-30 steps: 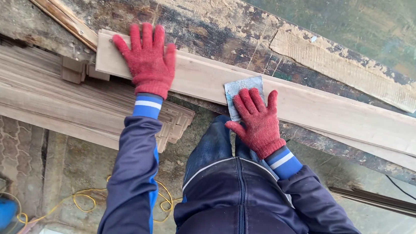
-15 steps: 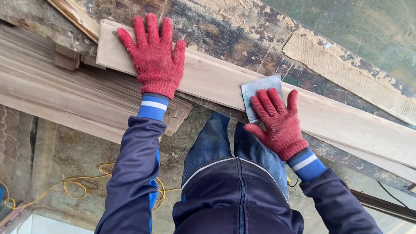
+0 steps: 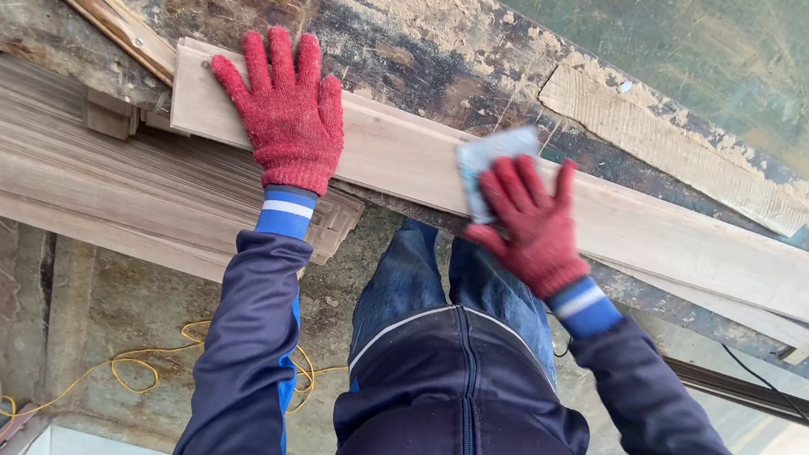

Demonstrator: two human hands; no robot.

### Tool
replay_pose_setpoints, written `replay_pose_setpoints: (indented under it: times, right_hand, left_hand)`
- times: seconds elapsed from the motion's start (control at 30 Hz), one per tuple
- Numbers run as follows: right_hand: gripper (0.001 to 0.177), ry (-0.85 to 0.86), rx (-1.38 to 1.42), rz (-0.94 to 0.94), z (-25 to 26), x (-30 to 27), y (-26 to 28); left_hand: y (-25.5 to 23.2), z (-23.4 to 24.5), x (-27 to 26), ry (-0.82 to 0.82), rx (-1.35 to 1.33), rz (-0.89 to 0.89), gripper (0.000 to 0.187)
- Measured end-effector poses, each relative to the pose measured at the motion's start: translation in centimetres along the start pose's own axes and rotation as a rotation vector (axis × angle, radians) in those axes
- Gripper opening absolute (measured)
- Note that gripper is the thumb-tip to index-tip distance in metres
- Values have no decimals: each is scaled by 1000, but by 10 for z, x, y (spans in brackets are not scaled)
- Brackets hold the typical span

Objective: Sanding a wooden plank using an orbital sander and manual sandpaper.

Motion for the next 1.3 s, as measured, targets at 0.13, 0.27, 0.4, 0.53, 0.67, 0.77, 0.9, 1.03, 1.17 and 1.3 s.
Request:
replay_pose_setpoints:
  times: [0.13,0.27,0.4,0.53,0.67,0.77,0.9,1.03,1.17,1.3]
  right_hand:
    - [80,-32,24,-82,5,-19,0]
    - [98,-19,-37,6,-43,35,28]
    - [92,-88,107,120,-53,123,74]
    - [82,-96,100,96,-43,88,50]
    - [80,-43,39,-52,-4,-1,13]
    - [78,-17,51,-112,14,-24,9]
    - [85,-34,36,-26,-17,10,28]
    - [90,-42,97,94,-48,91,74]
    - [86,-75,138,75,-49,94,80]
    - [80,10,5,-154,-40,-4,11]
  left_hand:
    - [0,0,-1,-22,-6,-4,55]
    - [1,-2,1,-9,-13,0,55]
    - [4,-6,1,-107,-11,-49,48]
    - [4,-9,0,-67,43,-56,52]
    - [3,-7,-2,-61,-19,-12,54]
    - [8,-12,-4,-45,12,55,64]
    - [10,-14,-9,-24,57,91,69]
    - [17,-23,-9,-43,37,84,69]
    - [17,-22,-6,-99,7,64,68]
    - [14,-19,-5,-71,20,70,64]
Point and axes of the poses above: each hand's wrist, its own x-axis towards the middle knuckle, its own z-axis out of the back of the hand, y = z × x, the point moved 3 cm from there along x, towards the middle knuckle, and after that the axes turned 7 degrees about z, right-handed, at the moved point
